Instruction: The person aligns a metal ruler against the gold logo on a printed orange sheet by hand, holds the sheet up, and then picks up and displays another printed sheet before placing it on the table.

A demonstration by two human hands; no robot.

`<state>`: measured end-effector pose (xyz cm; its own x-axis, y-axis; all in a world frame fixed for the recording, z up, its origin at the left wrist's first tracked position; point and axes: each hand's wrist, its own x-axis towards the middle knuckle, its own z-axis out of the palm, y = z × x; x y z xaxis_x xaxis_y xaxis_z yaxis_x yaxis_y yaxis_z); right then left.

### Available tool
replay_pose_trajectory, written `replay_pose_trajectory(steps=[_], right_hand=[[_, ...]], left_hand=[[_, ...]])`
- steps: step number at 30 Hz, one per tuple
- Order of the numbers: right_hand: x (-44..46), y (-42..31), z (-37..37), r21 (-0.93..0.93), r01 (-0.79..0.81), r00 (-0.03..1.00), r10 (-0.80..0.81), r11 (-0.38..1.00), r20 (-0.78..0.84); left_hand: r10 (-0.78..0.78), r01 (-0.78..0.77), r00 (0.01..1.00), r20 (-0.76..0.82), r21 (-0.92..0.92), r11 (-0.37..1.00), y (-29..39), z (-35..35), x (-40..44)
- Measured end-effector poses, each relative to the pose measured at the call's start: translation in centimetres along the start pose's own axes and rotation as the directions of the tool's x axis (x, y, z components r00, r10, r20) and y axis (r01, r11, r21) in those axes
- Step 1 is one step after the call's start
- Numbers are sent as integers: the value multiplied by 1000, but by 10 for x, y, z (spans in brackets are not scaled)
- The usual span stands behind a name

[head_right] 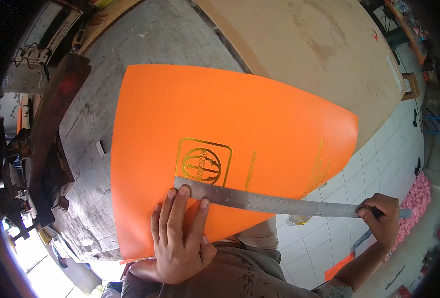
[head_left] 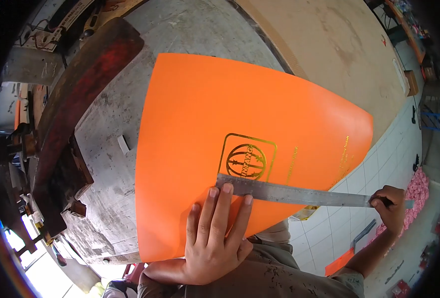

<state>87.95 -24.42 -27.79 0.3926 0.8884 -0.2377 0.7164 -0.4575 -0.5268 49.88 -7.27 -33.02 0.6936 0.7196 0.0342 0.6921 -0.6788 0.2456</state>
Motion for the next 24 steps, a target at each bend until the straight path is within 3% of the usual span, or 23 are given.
replay_pose_trajectory(steps=[24], right_hand=[[16,1,10,4,-7,994,7,1000,105]], left_hand=[[2,-3,999,35,13,1000,2,-4,2]])
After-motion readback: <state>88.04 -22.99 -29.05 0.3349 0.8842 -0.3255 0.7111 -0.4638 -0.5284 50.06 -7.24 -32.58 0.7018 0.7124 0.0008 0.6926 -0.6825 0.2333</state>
